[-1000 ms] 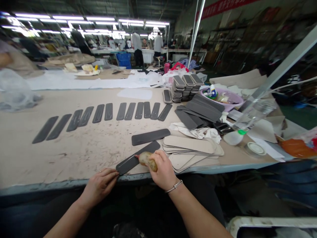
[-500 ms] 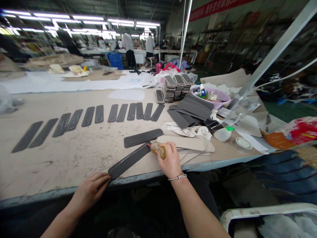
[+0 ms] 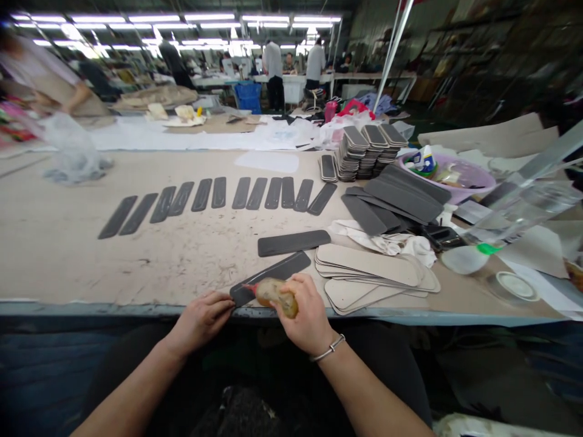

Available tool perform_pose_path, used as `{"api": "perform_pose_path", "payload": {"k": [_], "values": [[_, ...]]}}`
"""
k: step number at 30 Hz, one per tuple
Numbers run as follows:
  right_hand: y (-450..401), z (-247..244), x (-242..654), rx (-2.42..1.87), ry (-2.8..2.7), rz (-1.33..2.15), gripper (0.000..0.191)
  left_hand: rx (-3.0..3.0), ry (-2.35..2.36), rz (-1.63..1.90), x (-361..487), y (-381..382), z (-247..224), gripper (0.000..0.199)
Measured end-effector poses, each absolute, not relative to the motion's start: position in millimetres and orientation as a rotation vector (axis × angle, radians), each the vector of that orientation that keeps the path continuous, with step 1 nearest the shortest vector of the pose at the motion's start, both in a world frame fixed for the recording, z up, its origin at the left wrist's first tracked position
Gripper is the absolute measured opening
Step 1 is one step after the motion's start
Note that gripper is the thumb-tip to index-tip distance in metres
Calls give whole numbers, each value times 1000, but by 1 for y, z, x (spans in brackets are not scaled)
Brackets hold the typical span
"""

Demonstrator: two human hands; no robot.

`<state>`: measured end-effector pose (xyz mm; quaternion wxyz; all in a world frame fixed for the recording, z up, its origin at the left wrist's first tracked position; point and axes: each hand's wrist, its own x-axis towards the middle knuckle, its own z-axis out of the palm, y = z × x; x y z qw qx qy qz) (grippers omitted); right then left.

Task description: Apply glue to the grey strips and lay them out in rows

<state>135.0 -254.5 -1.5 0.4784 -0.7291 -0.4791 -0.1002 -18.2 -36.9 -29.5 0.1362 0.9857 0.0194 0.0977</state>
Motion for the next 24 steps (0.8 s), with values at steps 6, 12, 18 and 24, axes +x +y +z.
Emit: {"api": "perform_pose_path", "payload": {"k": [6, 12, 18, 24], "values": [[-243, -7, 124, -1723, -1220, -78, 30, 2844, 49, 314, -17, -39, -30, 23], [-249, -7, 119, -1721, -1250, -20, 33, 2833, 47, 324, -17, -40, -30, 22], [-265, -2, 127, -1778, -1213, -63, 28, 2818, 23, 390, -15, -40, -32, 19], [-288, -2, 157, -1915, -1071, -254, 27, 2862, 3, 377, -12, -40, -30, 17]]}}
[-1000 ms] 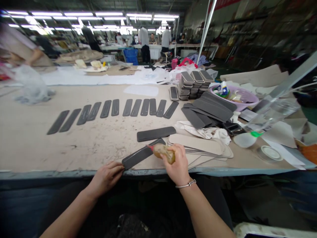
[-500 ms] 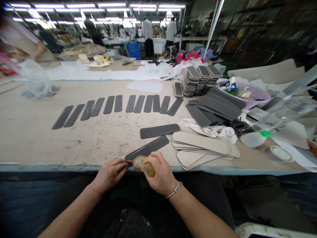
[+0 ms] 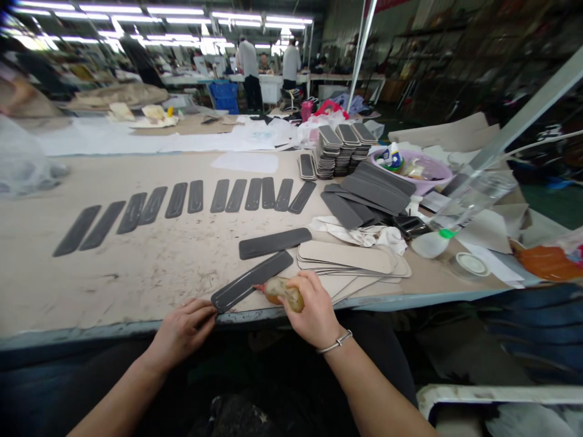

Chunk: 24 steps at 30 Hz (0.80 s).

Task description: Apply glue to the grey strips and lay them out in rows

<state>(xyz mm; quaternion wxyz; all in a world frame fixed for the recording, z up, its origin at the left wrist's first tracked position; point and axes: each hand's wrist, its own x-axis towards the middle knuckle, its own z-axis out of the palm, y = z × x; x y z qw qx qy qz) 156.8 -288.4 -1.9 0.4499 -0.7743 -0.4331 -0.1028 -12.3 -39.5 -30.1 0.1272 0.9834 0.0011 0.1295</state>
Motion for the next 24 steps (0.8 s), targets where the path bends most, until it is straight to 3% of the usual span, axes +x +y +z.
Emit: {"api": "perform_pose_path", "payload": {"k": [12, 24], "values": [[-306, -4, 191, -2054, -819, -540, 26, 2904, 4, 366, -11, -41, -34, 14], [-274, -5, 151, -1824, -1120, -157, 29, 2846, -31, 381, -7, -43, -34, 10]]}}
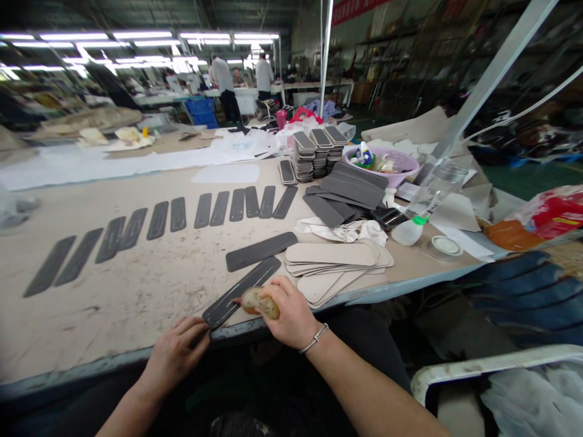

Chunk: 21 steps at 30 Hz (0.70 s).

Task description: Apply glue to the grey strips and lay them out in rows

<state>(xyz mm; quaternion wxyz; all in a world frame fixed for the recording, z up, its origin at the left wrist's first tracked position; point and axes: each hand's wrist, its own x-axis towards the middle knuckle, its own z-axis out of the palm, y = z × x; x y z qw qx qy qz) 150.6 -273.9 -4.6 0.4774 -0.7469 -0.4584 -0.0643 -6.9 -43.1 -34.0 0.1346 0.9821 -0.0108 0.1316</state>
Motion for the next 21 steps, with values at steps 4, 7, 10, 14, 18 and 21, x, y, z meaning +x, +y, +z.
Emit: {"api": "perform_pose_path", "payload": {"k": [4, 7, 10, 14, 18, 21], "values": [[-289, -6, 172, -1945, -962, -345, 28, 2851, -31, 405, -6, -40, -34, 9], [-300, -5, 187, -1982, -846, -461, 26, 2861, -21, 432, -9, -33, -33, 8], [-305, -2, 196, -1974, -758, -544, 27, 2882, -17, 442, -13, -26, -34, 8], [-302, 0, 200, -1972, -731, -578, 27, 2928, 12, 441, -18, -21, -36, 11], [-295, 0, 199, -1997, -777, -529, 24, 2965, 6, 407, -16, -24, -37, 10], [-294, -3, 199, -2019, -768, -529, 24, 2974, -15, 409, -15, -27, -37, 10]]}}
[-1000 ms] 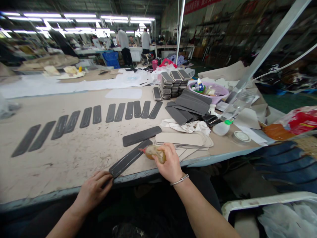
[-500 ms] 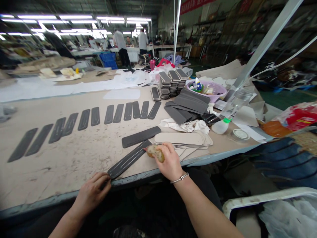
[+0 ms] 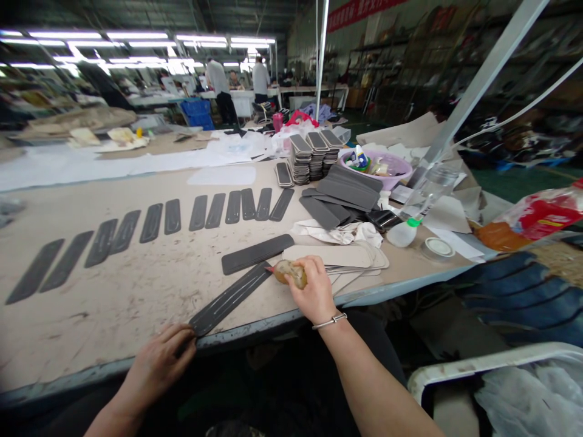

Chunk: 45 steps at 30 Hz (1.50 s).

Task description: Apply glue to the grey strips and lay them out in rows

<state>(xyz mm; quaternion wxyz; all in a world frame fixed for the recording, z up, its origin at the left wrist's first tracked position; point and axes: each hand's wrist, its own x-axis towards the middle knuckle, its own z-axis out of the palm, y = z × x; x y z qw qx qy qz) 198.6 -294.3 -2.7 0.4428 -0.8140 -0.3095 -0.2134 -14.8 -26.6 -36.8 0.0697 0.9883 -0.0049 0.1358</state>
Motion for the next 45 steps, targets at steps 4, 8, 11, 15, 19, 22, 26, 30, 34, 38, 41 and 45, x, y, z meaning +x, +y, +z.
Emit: {"api": "perform_pose_path", "payload": {"k": [4, 8, 11, 15, 19, 22, 26, 30, 34, 38, 41, 45], "values": [[-298, -6, 200, -2021, -747, -543, 25, 2987, -9, 356, -14, -27, -36, 10], [-296, -8, 202, -1996, -722, -566, 27, 2984, -14, 337, -15, -26, -35, 10], [-291, -8, 202, -1998, -721, -543, 28, 2980, -11, 351, -14, -27, -34, 9], [-292, -5, 200, -2026, -717, -524, 27, 2982, -7, 352, -14, -28, -34, 9], [-302, -1, 195, -2038, -727, -537, 26, 2981, -9, 344, -13, -30, -33, 10], [-306, 1, 192, -2036, -761, -515, 25, 2976, 5, 335, -13, -31, -33, 10], [-303, 3, 183, -1985, -818, -445, 26, 2968, 18, 345, -14, -32, -31, 9], [-292, 5, 168, -1928, -897, -305, 27, 2953, 6, 338, -13, -32, -29, 9], [-283, 5, 163, -1906, -942, -257, 26, 2932, 17, 328, -10, -32, -28, 10], [-291, 3, 171, -1938, -869, -404, 22, 2868, 76, 343, -14, -41, -19, 14], [-301, -3, 185, -2002, -661, -496, 32, 2781, 217, 398, -18, -42, -8, 13], [-304, -6, 194, -1811, -208, -263, 49, 2621, 560, 487, -31, -11, 23, 9]]}}
